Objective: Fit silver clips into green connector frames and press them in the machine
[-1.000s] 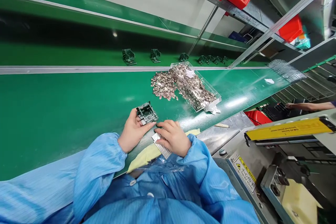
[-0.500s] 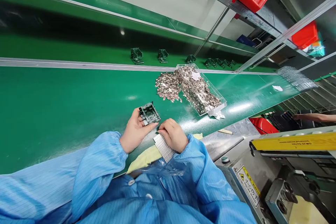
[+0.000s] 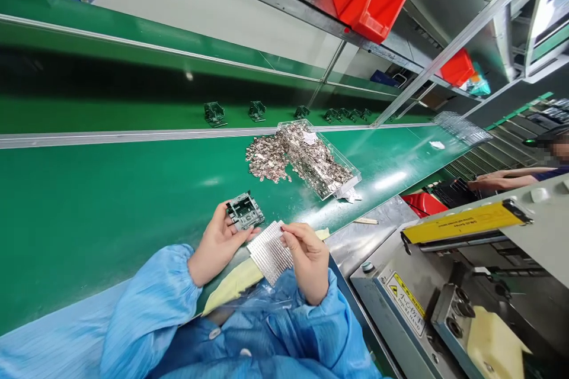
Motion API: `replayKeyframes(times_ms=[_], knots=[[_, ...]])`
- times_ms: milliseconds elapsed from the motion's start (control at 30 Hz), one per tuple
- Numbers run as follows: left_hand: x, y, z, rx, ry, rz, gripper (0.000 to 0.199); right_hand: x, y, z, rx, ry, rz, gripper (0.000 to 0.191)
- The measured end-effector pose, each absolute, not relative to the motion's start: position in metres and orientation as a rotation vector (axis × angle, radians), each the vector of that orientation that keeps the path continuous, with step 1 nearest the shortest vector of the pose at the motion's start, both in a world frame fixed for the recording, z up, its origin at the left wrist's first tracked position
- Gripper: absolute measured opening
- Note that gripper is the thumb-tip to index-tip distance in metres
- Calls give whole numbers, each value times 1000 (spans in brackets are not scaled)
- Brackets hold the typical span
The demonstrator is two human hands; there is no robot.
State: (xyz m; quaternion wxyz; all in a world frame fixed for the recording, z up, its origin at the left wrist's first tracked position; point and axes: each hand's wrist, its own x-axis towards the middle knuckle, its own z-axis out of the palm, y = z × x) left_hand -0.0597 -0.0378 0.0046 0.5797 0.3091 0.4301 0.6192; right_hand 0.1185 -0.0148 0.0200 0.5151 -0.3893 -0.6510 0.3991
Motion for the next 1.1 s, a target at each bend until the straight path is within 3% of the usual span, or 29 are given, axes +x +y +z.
replayKeyframes(times_ms=[100, 267, 500, 733, 1100], knots=[[-55, -45, -1, 792, 955, 1422, 55, 114, -24, 21, -985, -1403, 1047, 8], [-52, -53, -6, 876, 915, 1416, 55, 111, -28, 26, -1089, -1176, 1213, 21], [-53, -57, -3, 1098, 919, 1436, 40, 102, -36, 29, -1103, -1263, 1131, 7], [-52, -59, -5, 1115, 866, 1351, 42, 93, -41, 21, -1230, -1341, 1079, 23], [-53, -62, -2, 1186, 972, 1293, 40, 88, -43, 27, -1248, -1328, 1086, 25]])
